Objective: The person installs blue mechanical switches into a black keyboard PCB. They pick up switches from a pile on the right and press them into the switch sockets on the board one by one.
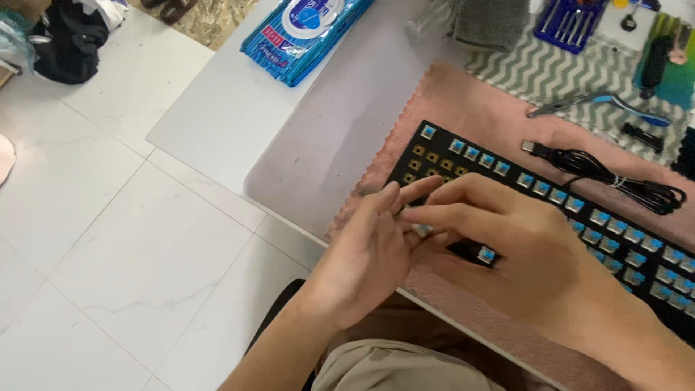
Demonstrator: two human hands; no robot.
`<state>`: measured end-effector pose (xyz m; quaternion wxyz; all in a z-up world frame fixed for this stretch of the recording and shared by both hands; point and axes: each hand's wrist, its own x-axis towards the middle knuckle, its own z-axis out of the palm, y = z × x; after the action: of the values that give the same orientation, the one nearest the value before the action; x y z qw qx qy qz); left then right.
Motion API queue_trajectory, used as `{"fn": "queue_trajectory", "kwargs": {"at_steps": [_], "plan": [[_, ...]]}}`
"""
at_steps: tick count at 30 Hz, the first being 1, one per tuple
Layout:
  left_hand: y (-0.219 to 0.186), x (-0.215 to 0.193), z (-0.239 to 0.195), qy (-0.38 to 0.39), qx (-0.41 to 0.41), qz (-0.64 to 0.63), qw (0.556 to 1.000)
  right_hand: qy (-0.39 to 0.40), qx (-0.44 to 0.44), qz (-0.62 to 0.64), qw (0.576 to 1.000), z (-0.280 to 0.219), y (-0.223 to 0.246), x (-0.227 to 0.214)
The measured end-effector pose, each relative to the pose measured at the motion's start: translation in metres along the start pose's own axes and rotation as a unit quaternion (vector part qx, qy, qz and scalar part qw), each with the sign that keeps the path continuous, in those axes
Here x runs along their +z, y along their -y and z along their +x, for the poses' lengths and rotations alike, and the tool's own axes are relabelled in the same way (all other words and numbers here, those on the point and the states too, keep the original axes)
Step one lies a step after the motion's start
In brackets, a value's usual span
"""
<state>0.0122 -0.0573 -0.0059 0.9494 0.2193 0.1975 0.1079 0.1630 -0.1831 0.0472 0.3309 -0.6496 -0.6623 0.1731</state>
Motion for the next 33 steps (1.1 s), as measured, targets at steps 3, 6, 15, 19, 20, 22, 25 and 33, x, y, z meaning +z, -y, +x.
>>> {"fn": "queue_trajectory", "kwargs": {"at_steps": [3,6,15,19,20,22,25,33], "plan": [[0.001,-0.010,0.000,0.061,0.045,0.014,0.997,0.005,-0.005,-0.047,0.999,0.003,-0.012,0.010],[0.000,-0.018,0.004,0.041,0.045,0.012,0.998,-0.022,0.017,-0.063,0.998,0.012,-0.020,0.011],[-0.007,0.001,-0.009,0.007,0.167,0.348,0.922,-0.023,0.114,0.012,0.993,0.013,-0.011,-0.013],[-0.002,-0.002,-0.005,-0.044,0.180,0.349,0.919,-0.023,0.064,0.029,0.997,0.010,-0.013,-0.024],[0.000,-0.003,-0.005,-0.046,0.209,0.360,0.908,-0.002,0.059,0.023,0.998,0.006,-0.017,-0.028],[0.002,-0.002,-0.005,-0.044,0.236,0.371,0.897,0.017,0.057,0.016,0.998,0.002,-0.020,-0.036],[0.004,0.001,-0.006,-0.035,0.253,0.402,0.879,0.009,0.021,-0.059,0.998,-0.001,-0.020,-0.045],[0.021,-0.005,-0.002,-0.005,0.315,0.577,0.754,0.051,0.058,-0.139,0.987,-0.037,-0.037,-0.036]]}}
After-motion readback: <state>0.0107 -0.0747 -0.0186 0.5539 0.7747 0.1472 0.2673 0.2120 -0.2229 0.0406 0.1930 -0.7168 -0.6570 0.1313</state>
